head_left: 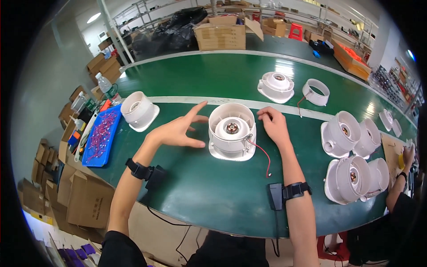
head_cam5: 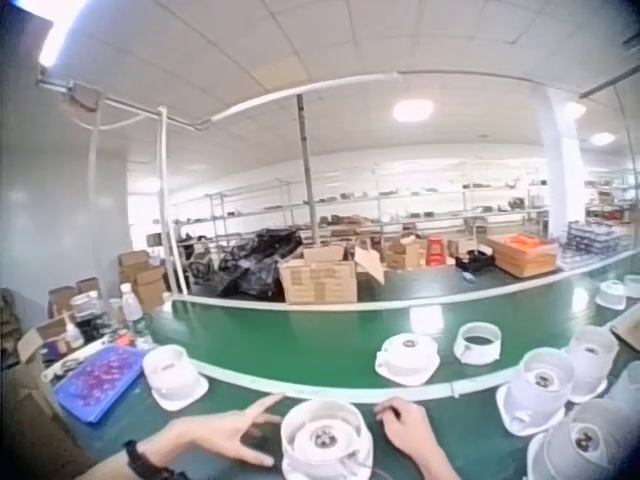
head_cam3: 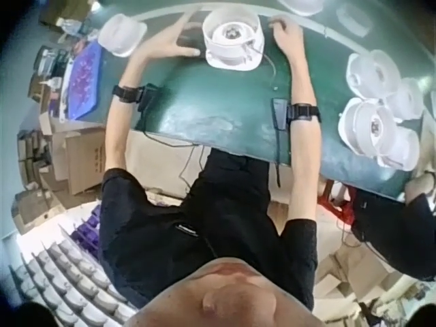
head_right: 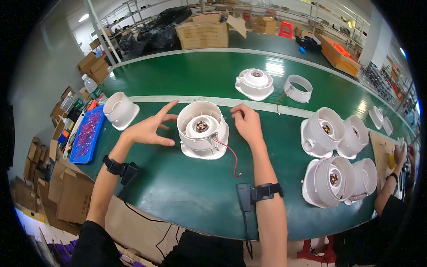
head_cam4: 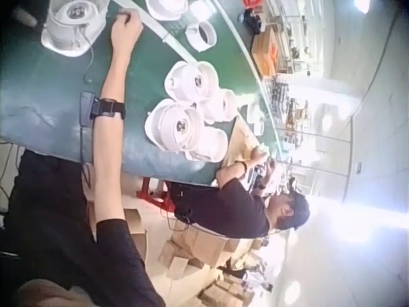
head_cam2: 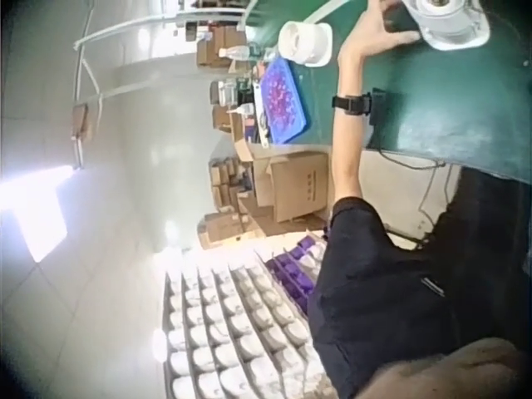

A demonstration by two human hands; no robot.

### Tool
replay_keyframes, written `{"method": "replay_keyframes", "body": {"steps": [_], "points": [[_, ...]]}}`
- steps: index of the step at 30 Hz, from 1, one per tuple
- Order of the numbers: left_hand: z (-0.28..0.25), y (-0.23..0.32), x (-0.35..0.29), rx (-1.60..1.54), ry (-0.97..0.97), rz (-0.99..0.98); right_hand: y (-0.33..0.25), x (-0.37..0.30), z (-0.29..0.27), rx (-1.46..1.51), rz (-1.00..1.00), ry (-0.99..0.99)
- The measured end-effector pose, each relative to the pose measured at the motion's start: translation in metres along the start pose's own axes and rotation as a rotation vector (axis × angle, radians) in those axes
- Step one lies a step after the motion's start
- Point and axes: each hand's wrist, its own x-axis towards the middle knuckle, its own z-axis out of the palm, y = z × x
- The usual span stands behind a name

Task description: Assembling plastic housing components for an electrical device on a production line.

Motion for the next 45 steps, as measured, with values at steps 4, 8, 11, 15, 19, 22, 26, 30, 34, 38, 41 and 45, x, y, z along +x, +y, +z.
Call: {"method": "replay_keyframes", "body": {"steps": [4, 8, 11, 15, 19, 22, 26, 30, 34, 38, 41, 45], "points": [[0.03, -0.008, 0.018, 0.034, 0.129, 0.176, 0.006, 0.002, 0.001, 0.046, -0.036, 0.011], [0.052, 0.002, 0.032, -0.055, 0.268, 0.334, -0.021, 0.015, -0.006, 0.076, -0.113, 0.151], [0.071, 0.008, 0.049, -0.233, 0.322, 0.355, -0.105, 0.002, -0.063, 0.236, -0.135, 0.106], [0.077, 0.006, 0.058, -0.147, 0.429, 0.403, -0.171, -0.059, -0.13, 0.234, -0.301, 0.149], [0.059, -0.007, 0.036, -0.193, 0.485, 0.322, -0.181, -0.164, -0.23, -0.077, -0.141, 0.362], [0.036, -0.028, 0.026, -0.172, 0.497, 0.276, -0.128, -0.228, -0.319, -0.28, 0.021, 0.687], [-0.02, -0.034, -0.012, 0.272, 0.686, 0.192, -0.047, -0.261, -0.417, -0.394, 0.241, 0.9], [-0.011, 0.065, -0.027, 0.45, 0.738, 0.321, 0.017, -0.248, -0.454, -0.082, 0.453, 0.95], [0.083, 0.152, 0.023, 0.332, 0.007, 0.617, 0.04, -0.24, -0.478, 0.719, 0.348, 0.818], [0.191, 0.181, 0.101, 0.16, -0.264, 0.637, 0.055, -0.228, -0.462, 0.743, 0.248, 0.726], [0.246, 0.187, 0.151, 0.067, -0.149, 0.61, 0.06, -0.215, -0.45, 0.776, 0.321, 0.644], [0.293, 0.205, 0.173, 0.047, 0.063, 0.728, 0.066, -0.222, -0.46, 0.67, 0.353, 0.514]]}}
